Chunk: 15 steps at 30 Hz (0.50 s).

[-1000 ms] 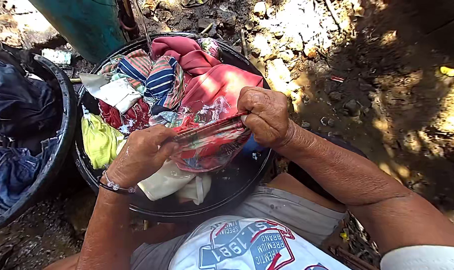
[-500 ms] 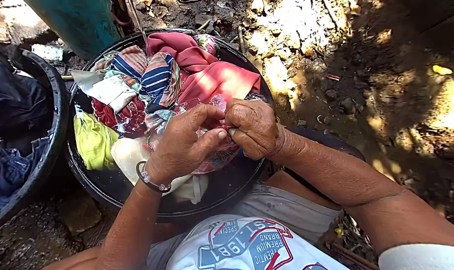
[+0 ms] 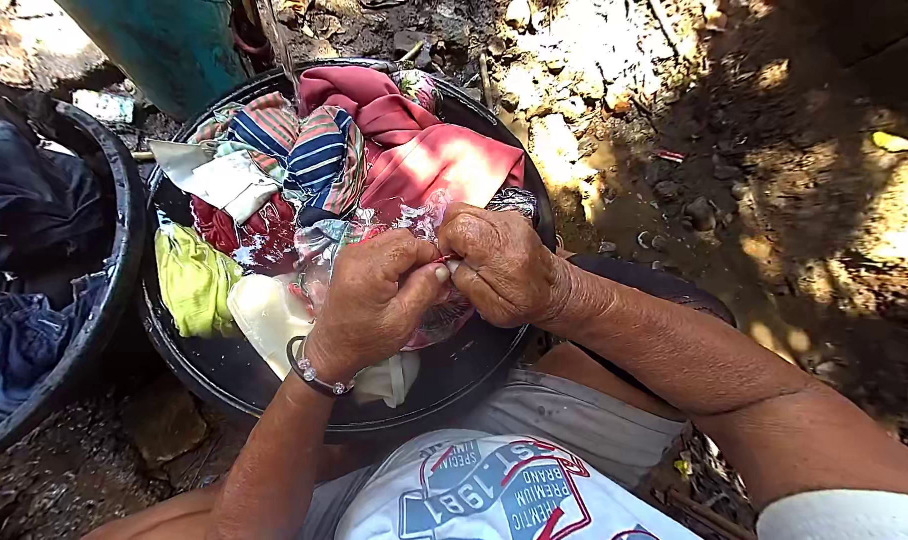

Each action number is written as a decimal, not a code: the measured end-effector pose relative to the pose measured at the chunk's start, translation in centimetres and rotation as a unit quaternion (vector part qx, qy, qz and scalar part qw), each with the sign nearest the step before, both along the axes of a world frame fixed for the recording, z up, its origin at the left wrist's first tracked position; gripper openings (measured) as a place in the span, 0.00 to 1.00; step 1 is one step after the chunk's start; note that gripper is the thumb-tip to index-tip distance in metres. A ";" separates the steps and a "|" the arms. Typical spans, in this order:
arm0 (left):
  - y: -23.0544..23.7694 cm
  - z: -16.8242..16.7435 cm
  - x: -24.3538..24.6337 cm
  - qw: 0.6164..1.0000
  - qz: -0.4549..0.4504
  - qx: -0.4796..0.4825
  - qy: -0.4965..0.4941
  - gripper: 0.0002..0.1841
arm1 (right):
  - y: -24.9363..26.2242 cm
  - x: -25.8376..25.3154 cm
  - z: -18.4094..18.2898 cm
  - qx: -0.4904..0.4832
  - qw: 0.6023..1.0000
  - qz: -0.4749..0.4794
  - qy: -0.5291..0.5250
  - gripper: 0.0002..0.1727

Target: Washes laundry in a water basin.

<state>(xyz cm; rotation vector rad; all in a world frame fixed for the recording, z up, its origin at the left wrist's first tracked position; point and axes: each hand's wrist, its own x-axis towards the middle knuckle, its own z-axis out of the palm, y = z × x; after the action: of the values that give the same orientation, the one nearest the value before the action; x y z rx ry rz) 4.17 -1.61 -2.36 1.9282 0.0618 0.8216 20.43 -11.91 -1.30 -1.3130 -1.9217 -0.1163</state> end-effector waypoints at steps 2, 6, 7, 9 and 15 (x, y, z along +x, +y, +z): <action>0.0 -0.2 -0.1 1.000 0.001 -0.006 0.000 0.06 | -0.1 -0.1 0.0 -0.005 1.000 0.000 -0.004 0.11; -0.2 -0.7 -0.2 1.000 0.021 0.005 0.018 0.07 | -0.1 0.0 -0.3 -0.012 1.000 -0.001 -0.010 0.11; -0.4 -0.9 -0.1 0.999 0.029 0.007 0.022 0.07 | -0.1 0.0 -0.4 -0.013 1.000 -0.002 -0.009 0.11; -0.6 -1.1 -0.1 0.998 0.052 0.008 0.026 0.07 | -0.1 0.0 -0.4 -0.020 1.000 -0.002 -0.010 0.12; -1.3 -1.5 0.1 0.994 0.100 -0.019 0.031 0.06 | -0.2 -0.1 -0.1 -0.026 0.999 -0.017 -0.028 0.13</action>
<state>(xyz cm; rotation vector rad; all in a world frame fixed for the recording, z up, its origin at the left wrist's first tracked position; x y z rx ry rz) 4.24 -2.94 -3.84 1.9337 0.3109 0.8851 20.34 -12.13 -1.44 -1.3916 -1.9613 -0.1217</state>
